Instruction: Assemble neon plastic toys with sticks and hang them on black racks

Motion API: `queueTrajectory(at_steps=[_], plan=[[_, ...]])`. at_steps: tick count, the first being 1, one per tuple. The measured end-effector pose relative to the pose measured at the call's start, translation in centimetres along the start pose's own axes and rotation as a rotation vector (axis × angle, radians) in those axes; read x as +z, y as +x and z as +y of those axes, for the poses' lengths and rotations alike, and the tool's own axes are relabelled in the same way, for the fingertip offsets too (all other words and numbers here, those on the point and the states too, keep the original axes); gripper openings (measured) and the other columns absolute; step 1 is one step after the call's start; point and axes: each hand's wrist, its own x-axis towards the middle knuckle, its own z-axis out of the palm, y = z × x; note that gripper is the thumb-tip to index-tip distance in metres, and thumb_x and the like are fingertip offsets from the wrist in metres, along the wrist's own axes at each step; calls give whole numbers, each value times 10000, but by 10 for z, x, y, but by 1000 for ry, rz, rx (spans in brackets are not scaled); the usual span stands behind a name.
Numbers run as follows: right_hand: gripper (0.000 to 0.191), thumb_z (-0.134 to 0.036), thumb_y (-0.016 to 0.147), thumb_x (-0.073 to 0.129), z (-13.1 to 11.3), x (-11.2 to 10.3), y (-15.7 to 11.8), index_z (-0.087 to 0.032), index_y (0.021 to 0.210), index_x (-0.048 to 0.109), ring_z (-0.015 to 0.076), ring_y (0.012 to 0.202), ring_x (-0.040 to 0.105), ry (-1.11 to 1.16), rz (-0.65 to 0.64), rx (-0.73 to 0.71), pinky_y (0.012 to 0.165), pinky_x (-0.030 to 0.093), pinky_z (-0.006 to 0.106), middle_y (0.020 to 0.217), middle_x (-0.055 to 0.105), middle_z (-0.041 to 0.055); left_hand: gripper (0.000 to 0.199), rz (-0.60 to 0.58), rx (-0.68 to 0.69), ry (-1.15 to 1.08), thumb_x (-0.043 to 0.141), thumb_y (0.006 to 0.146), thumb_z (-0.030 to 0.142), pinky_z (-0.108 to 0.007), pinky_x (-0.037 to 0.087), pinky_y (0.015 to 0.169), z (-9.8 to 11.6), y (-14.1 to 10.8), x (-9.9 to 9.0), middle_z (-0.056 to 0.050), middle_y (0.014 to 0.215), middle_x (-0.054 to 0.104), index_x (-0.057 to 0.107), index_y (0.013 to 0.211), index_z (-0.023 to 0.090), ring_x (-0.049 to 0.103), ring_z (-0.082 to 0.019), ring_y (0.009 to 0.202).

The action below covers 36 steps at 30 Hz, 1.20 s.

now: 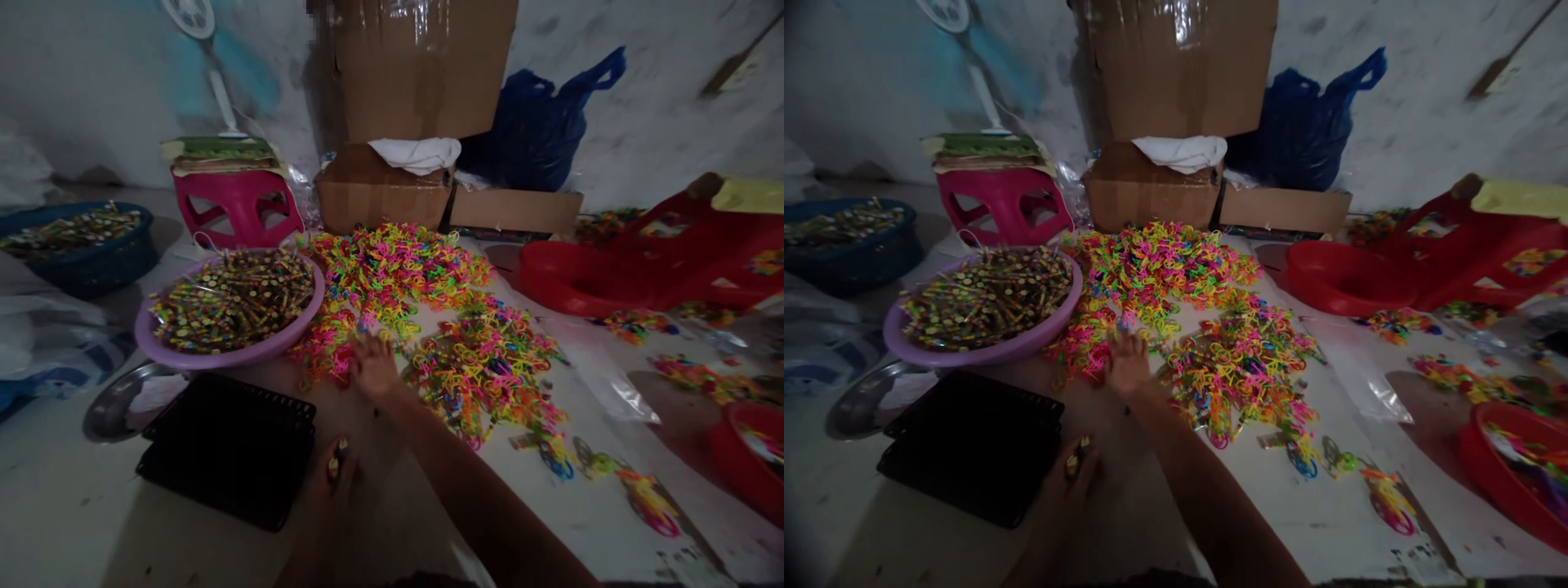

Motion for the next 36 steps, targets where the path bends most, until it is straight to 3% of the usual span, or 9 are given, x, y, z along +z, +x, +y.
queueTrajectory(at_steps=[4,10,12,15,20,24,28,31,36], plan=[[351,-277,828,472,-17,4,-36,-131,1139,544,248,1059,476,119,15,-122,966,308,399,1145,561,127,502,27,7,-38,585,679,497,-297,465,748,-1,3,-3,-95,935,657,573,1031,140,611,-225,871],[208,-207,809,478,6,-22,-104,-175,983,587,175,1006,533,485,152,-120,827,444,289,1120,571,82,454,37,25,-88,565,711,464,-313,421,873,0,5,-1,-100,1096,623,586,1049,162,554,-234,1041],[150,-285,814,495,12,-27,-124,-203,876,604,187,986,535,477,182,-48,817,440,316,1064,589,65,430,57,36,-96,560,716,454,-311,404,902,4,8,1,-100,1118,616,597,1030,163,544,-230,1062],[194,-352,775,565,15,-31,-145,-206,894,614,225,916,540,267,50,34,793,418,357,951,609,76,420,66,48,-61,532,740,452,-328,407,898,10,9,0,-97,1096,630,597,1041,166,554,-233,1044],[291,-232,812,515,20,-43,-138,-198,1096,564,216,983,496,150,-88,-64,861,354,345,1054,577,91,445,100,22,63,540,722,485,-331,437,832,19,-10,-15,-76,1001,662,600,1046,187,589,-237,960],[261,-130,687,587,22,-45,-121,-160,945,611,223,959,496,186,-245,-215,871,336,367,982,595,96,490,44,-20,22,573,693,492,-284,463,656,21,-27,-22,-15,639,650,571,1059,166,614,-186,668],[93,-224,698,584,19,-39,-126,-165,763,552,152,680,537,712,-151,52,647,416,277,709,590,22,490,-74,-79,-108,615,663,486,-211,371,456,22,-31,-21,52,486,525,575,1007,139,463,-97,426],[195,-376,731,557,10,-38,-138,-190,741,499,101,485,467,1218,-96,240,493,388,227,543,509,-48,481,-169,-90,-182,630,658,490,-182,289,396,25,-32,-17,62,471,494,580,987,143,408,-72,398],[279,-443,685,604,-3,-50,-150,-183,630,519,81,452,428,1394,-91,309,443,361,208,498,501,-45,372,-293,-170,-235,621,670,509,-166,209,365,39,-35,-10,63,404,429,585,691,139,350,-44,364]])
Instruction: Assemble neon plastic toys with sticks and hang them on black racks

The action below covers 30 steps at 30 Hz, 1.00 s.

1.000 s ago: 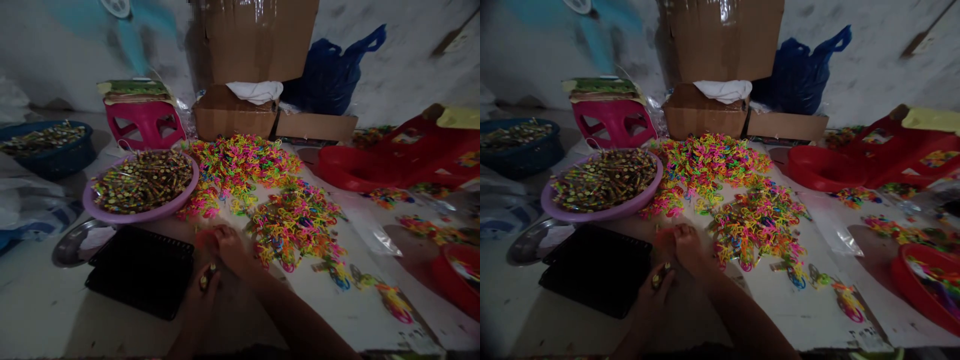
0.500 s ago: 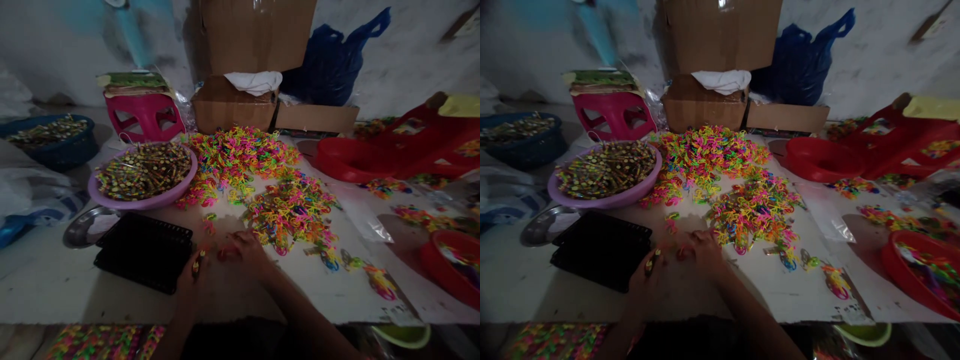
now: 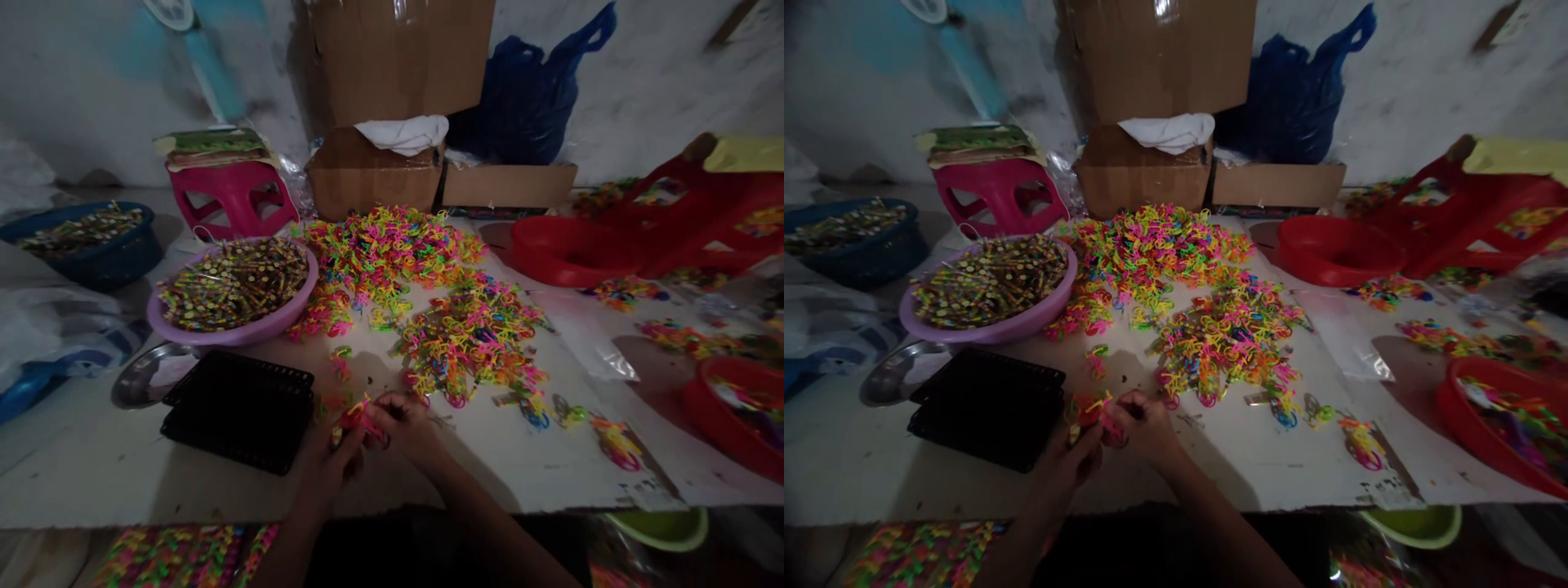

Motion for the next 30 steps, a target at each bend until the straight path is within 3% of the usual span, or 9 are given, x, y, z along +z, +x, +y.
queueTrajectory(at_steps=[5,9,15,21,23,25,28,29,30], plan=[[366,-478,666,592,-13,-4,-2,-187,514,429,57,409,339,-7,12,-44,402,301,187,431,414,-64,362,-92,-63,-130,628,676,476,-171,155,348,8,-4,2,61,482,489,619,836,151,317,-21,337],[343,-446,674,558,-12,-5,-3,-187,498,418,56,416,317,-81,3,-66,405,281,184,434,389,-66,331,-112,-53,-210,650,668,443,-181,145,355,3,-1,-1,41,557,534,613,774,132,314,-4,338],[305,-398,741,509,-7,-6,-8,-189,528,450,66,415,341,-191,10,-91,402,293,182,431,416,-57,292,-188,-8,-116,618,712,428,-190,126,354,1,2,-7,94,377,344,562,658,146,271,-27,318],[333,-408,772,487,0,1,-13,-202,516,436,77,413,343,-264,87,-173,402,295,194,438,400,-52,328,-305,-5,-33,614,711,430,-202,130,351,5,-3,-3,85,344,327,516,559,155,248,-33,312],[344,-415,790,454,3,-8,-9,-204,517,443,83,399,350,-332,111,-165,401,296,199,425,400,-50,336,-259,-30,3,617,698,454,-195,147,358,4,-3,2,66,361,386,555,585,143,290,-34,320],[354,-413,807,431,2,-25,0,-200,530,489,101,424,400,-505,155,-164,429,322,211,443,440,-30,355,-134,-76,-36,640,659,481,-178,160,352,1,-1,3,30,503,528,624,770,144,377,-38,353],[268,-379,806,467,-5,-46,20,-176,736,626,177,652,524,-905,427,-225,593,403,277,676,580,54,470,103,-200,-194,625,651,503,-153,192,333,-6,4,-4,0,781,605,586,1007,199,473,-39,422],[246,-348,810,473,-6,-46,27,-170,833,642,201,743,532,-1014,485,-257,658,411,302,775,597,80,443,153,-251,-264,601,673,492,-150,215,334,-8,5,-8,5,782,596,577,1006,200,485,-41,432],[235,-309,816,474,-5,-42,33,-175,911,641,212,810,529,-1091,462,-293,711,410,315,852,601,91,392,179,-300,-334,576,697,469,-150,242,340,-10,7,-13,14,740,583,576,972,190,490,-44,432]])
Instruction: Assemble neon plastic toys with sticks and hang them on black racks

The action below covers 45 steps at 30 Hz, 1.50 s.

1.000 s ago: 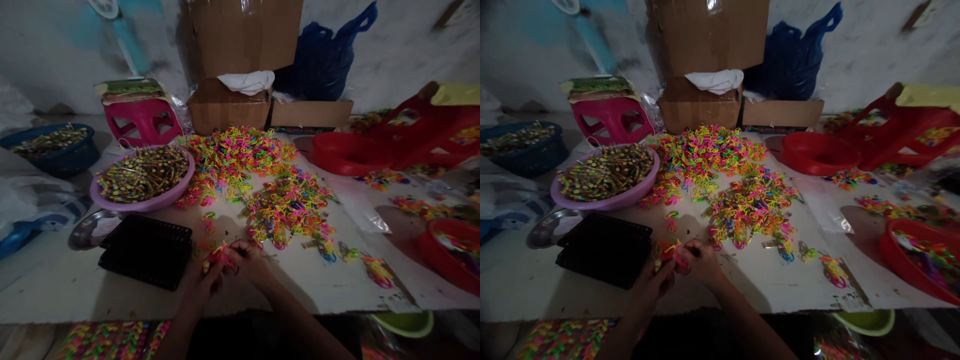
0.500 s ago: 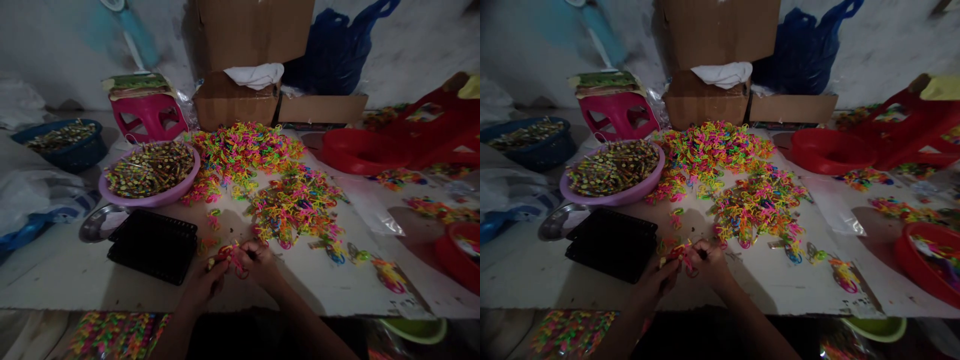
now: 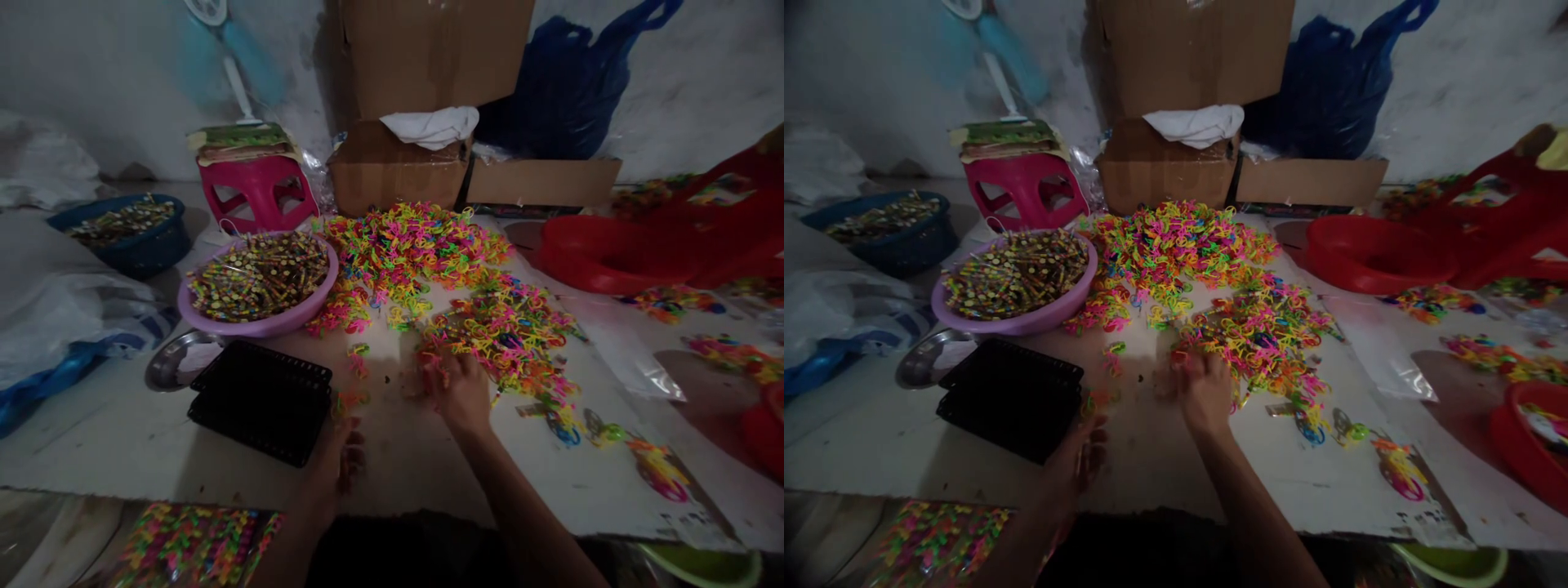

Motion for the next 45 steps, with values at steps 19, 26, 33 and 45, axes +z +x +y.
queueTrajectory(at_steps=[19,26,33,45], plan=[[299,-358,772,476,-34,19,-47,-201,540,373,77,456,307,860,-409,152,419,247,200,485,331,-64,473,-272,93,31,718,579,471,-153,167,359,0,3,1,53,585,497,640,917,149,358,-15,404],[353,-414,743,513,-40,16,-49,-199,524,340,64,452,284,945,-449,197,407,235,188,475,305,-72,490,-152,117,121,754,504,459,-160,206,392,0,-4,2,70,512,479,630,869,156,378,-33,413],[329,-423,744,510,-44,10,-56,-196,544,381,68,445,324,996,-446,244,409,268,191,472,379,-61,411,-265,126,-30,775,494,418,-164,145,389,4,-9,9,100,464,367,618,749,137,239,-7,382],[366,-440,717,519,-48,4,-52,-204,508,334,59,413,292,1012,-483,235,387,251,186,440,343,-71,302,-346,-7,-198,791,521,320,-145,188,401,0,-14,8,62,526,440,626,692,134,315,-10,424]])
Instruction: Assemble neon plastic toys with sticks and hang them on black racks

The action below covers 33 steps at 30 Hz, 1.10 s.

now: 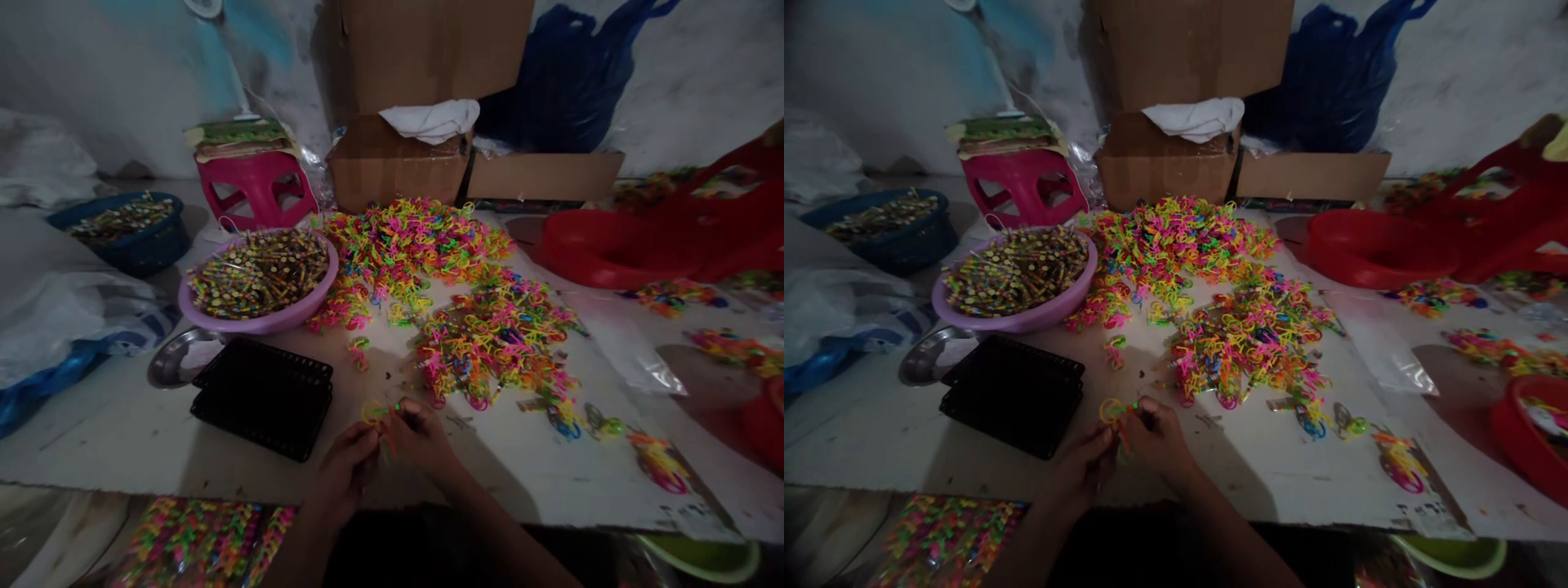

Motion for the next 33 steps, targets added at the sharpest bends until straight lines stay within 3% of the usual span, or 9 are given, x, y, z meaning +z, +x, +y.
queueTrajectory(at_steps=[6,12,15,18,22,24,27,30,33], plan=[[331,-348,740,498,-8,-3,-4,-204,492,332,66,414,300,-199,39,-90,390,231,191,422,328,-69,302,40,58,123,806,475,282,-171,147,398,3,-2,3,68,515,455,638,684,142,258,-4,395],[312,-353,754,477,0,0,-4,-208,503,360,77,404,310,-209,101,-96,394,243,200,431,325,-66,308,-59,71,391,767,532,353,-205,105,405,14,0,14,93,444,372,672,740,147,186,-13,376],[337,-372,777,439,2,-14,0,-205,492,375,81,405,339,-329,162,-114,403,268,196,420,346,-57,349,-103,73,439,742,563,389,-201,127,411,9,6,16,83,470,391,680,795,137,206,-15,390],[360,-414,788,440,-8,-46,16,-186,517,498,107,460,431,-687,249,-87,454,322,211,466,465,-11,449,18,40,369,681,625,396,-180,184,400,-1,14,7,50,601,497,627,1012,177,315,-24,410],[331,-392,796,479,-23,-62,52,-136,942,630,229,804,542,-1189,558,-173,694,411,320,878,604,129,590,246,171,150,706,526,200,-175,374,506,-3,19,-10,-31,1010,571,512,1080,248,560,-90,683],[347,-331,824,447,-19,-40,73,-148,1086,580,235,893,534,-1232,427,-274,778,411,338,972,592,132,589,248,267,103,725,460,130,-204,425,573,3,19,-13,-50,1092,549,512,998,241,586,-149,832],[341,-326,786,515,-1,7,100,-188,1093,573,238,922,538,-1156,120,-335,809,419,345,994,598,116,473,250,270,103,760,444,146,-232,446,586,10,17,-11,-59,986,600,556,868,195,594,-187,849],[213,-253,788,511,14,33,108,-148,941,615,213,813,576,-948,91,-239,747,439,313,857,635,112,419,246,213,47,780,471,188,-234,452,616,11,13,-13,-36,815,631,626,860,164,599,-155,766],[264,-283,868,379,16,24,89,-147,789,592,144,570,554,-842,105,-173,563,435,243,627,602,43,478,198,187,1,780,525,244,-270,463,673,7,10,-19,-32,852,644,636,979,200,604,-138,728]])
